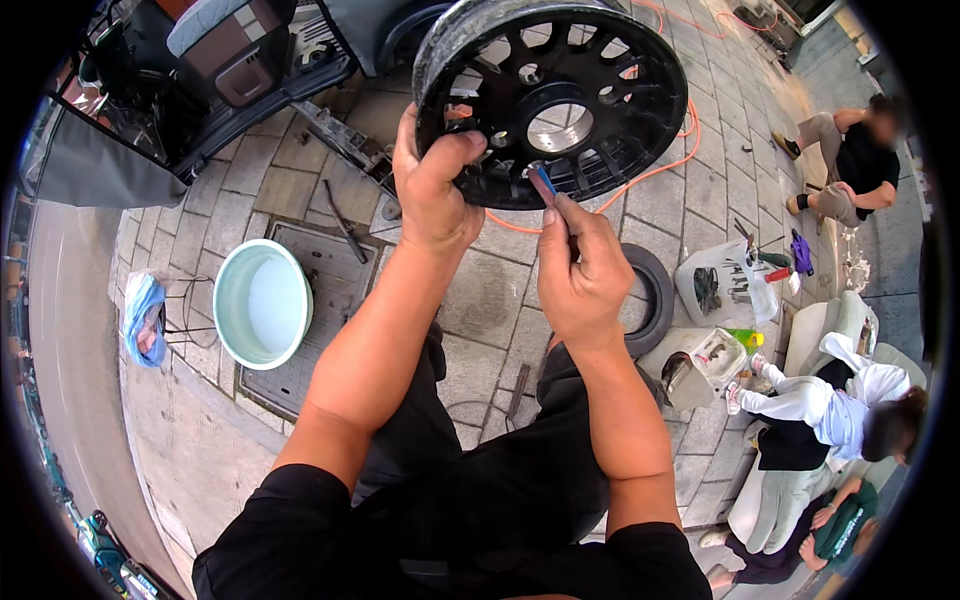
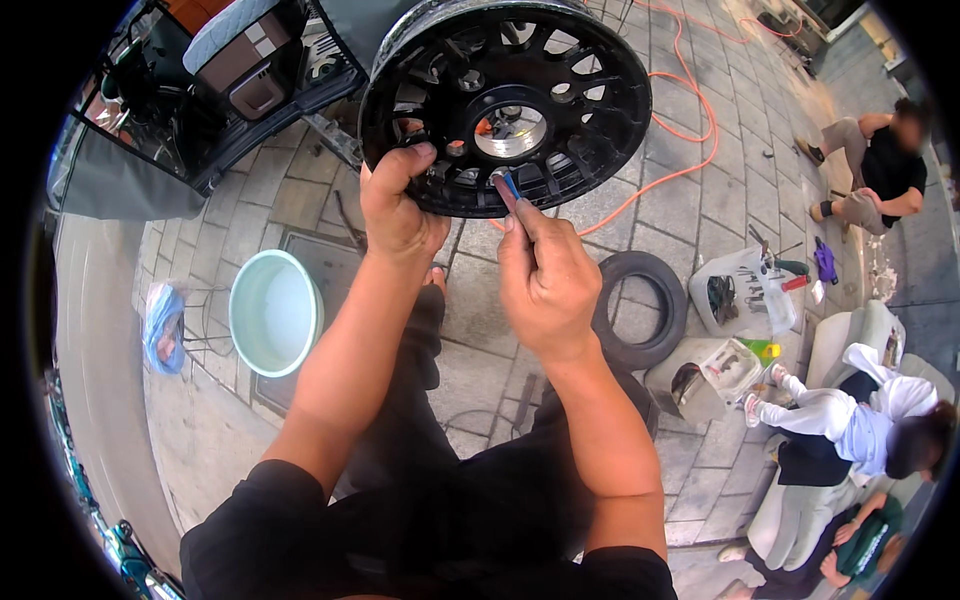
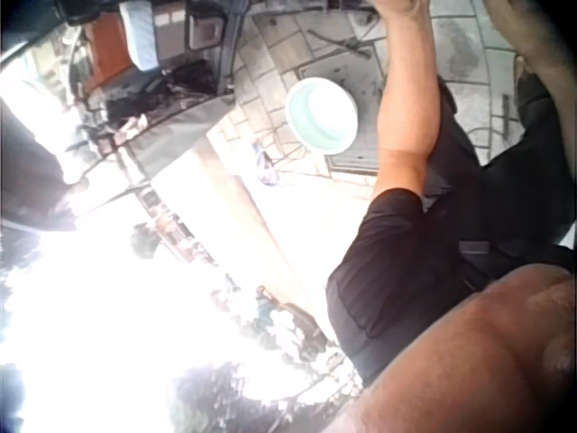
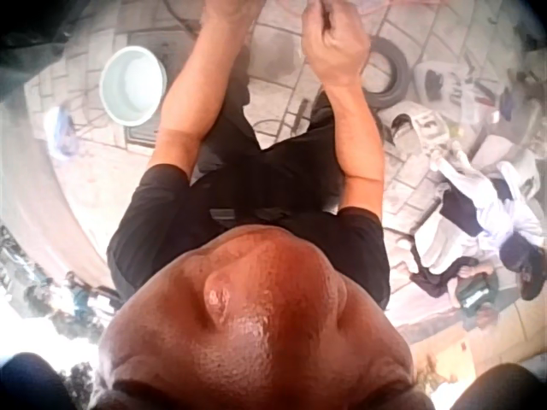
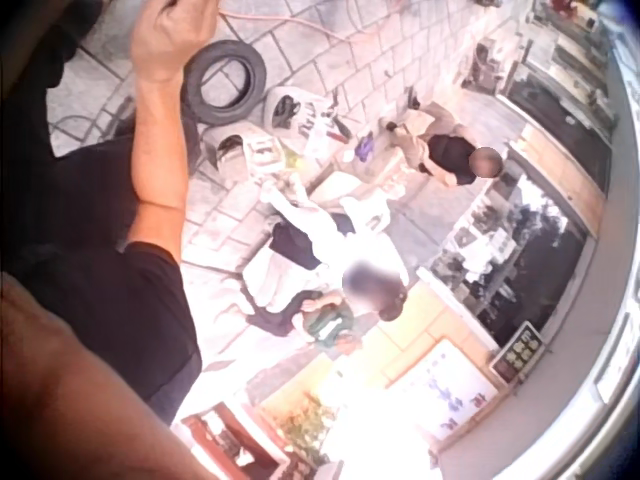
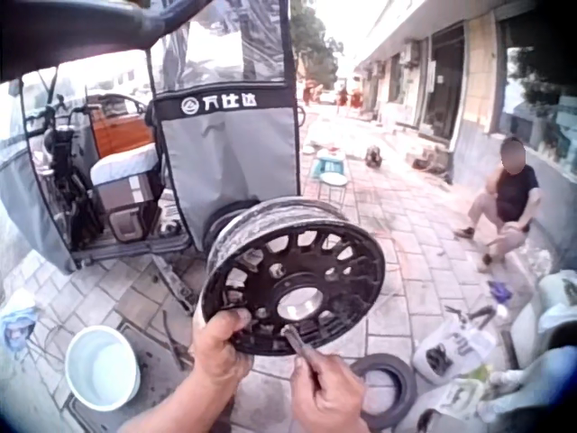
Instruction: The person sits on the ground and uses a metal file to scrape and smooth the surface of a wheel rim. They rotate the rim to work on different sections, then flip it over to continue filing the opposite side.
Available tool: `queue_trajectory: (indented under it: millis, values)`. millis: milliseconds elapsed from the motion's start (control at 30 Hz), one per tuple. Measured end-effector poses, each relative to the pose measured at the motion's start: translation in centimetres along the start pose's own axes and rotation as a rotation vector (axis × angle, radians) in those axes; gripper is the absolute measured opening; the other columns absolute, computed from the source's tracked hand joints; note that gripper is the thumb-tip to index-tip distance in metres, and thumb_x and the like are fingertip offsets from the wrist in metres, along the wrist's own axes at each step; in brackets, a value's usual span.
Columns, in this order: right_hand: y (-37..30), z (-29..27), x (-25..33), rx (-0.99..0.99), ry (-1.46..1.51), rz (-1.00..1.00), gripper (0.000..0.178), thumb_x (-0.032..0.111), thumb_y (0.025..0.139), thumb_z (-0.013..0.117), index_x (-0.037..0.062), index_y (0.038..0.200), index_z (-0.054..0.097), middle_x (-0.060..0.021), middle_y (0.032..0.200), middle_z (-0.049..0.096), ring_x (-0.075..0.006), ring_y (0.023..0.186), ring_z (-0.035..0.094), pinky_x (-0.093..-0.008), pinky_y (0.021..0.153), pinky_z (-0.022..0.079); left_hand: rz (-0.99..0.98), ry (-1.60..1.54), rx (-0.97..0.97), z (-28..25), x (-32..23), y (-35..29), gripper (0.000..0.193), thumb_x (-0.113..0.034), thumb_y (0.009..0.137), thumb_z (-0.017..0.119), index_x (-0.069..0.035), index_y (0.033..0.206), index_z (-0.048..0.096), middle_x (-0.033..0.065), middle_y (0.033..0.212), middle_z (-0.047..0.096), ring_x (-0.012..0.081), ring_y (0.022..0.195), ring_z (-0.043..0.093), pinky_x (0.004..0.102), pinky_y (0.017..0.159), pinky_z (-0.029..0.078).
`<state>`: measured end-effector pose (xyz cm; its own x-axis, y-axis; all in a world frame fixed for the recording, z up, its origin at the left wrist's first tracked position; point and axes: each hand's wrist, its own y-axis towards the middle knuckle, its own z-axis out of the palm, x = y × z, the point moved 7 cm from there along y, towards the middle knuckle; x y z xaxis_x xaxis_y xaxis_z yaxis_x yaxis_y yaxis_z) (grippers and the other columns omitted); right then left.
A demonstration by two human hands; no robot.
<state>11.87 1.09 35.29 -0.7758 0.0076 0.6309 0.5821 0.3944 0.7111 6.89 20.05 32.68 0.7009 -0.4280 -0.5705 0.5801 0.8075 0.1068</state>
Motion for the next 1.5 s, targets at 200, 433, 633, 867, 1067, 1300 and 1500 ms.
queue_trajectory:
  millis: [200,433,633,867,1067,1300,1500]
  values:
    - [0.1,1.1,-0.3,0.037,-0.006,0.080,0.018,0.000,0.100,0.073,-0.0057,0.116,0.075,-0.0110,0.090,0.072,-0.0111,0.074,0.064,-0.0265,0.067,0.052,-0.010,0.004,-0.039,-0.1,0.0,0.1,0.036,0.000,0.078,0.065,-0.001,0.113,0.059,0.0088,0.102,0.063,0.0197,0.088,0.064,0.0340,0.084,0.057]
    - [1.4,2.3,-0.1,0.150,-0.107,0.112,0.018,0.000,0.100,0.071,-0.0041,0.117,0.077,-0.0136,0.092,0.074,-0.0164,0.076,0.068,-0.0301,0.070,0.054,0.025,0.022,-0.023,0.8,-0.3,-1.1,0.054,0.002,0.078,0.068,0.004,0.130,0.054,0.0116,0.113,0.067,0.0199,0.102,0.067,0.0337,0.096,0.055]
    - [0.0,2.7,-0.2,0.129,-0.097,0.155,0.019,0.004,0.099,0.070,-0.0038,0.116,0.076,-0.0169,0.092,0.074,-0.0247,0.072,0.073,-0.0348,0.068,0.058,0.104,0.177,-0.024,0.6,-0.5,-1.2,0.061,0.002,0.079,0.070,0.008,0.136,0.050,0.0144,0.122,0.067,0.0197,0.108,0.067,0.0343,0.101,0.054]
    - [0.5,2.6,-0.7,0.134,-0.010,0.230,0.020,0.005,0.102,0.070,-0.0061,0.118,0.076,-0.0159,0.098,0.078,-0.0169,0.084,0.072,-0.0300,0.076,0.057,0.184,0.204,0.021,1.1,-1.1,-1.0,0.064,0.000,0.078,0.073,0.010,0.136,0.049,0.0145,0.122,0.066,0.0188,0.110,0.066,0.0335,0.100,0.055]
    - [-0.6,2.9,-2.0,0.104,0.023,0.245,0.019,0.006,0.101,0.069,-0.0042,0.115,0.077,-0.0175,0.094,0.077,-0.0224,0.081,0.076,-0.0341,0.075,0.059,0.147,0.228,-0.028,0.4,0.0,-1.0,0.062,0.000,0.079,0.073,0.010,0.135,0.049,0.0131,0.118,0.067,0.0170,0.105,0.067,0.0316,0.093,0.056]
    - [-0.9,2.8,-2.5,0.117,0.021,0.336,0.019,0.005,0.100,0.070,-0.0046,0.114,0.077,-0.0183,0.098,0.079,-0.0236,0.086,0.078,-0.0325,0.079,0.060,0.169,0.232,-0.083,0.5,0.4,-0.9,0.061,0.001,0.077,0.072,0.011,0.133,0.050,0.0130,0.116,0.068,0.0165,0.103,0.067,0.0305,0.091,0.056]
    - [0.6,3.0,-3.3,0.184,0.025,0.373,0.019,0.007,0.101,0.069,-0.0065,0.113,0.076,-0.0187,0.099,0.079,-0.0215,0.084,0.076,-0.0326,0.078,0.059,0.147,0.224,-0.054,0.7,0.8,-0.6,0.061,0.001,0.077,0.072,0.011,0.133,0.051,0.0128,0.116,0.069,0.0167,0.102,0.067,0.0304,0.091,0.056]
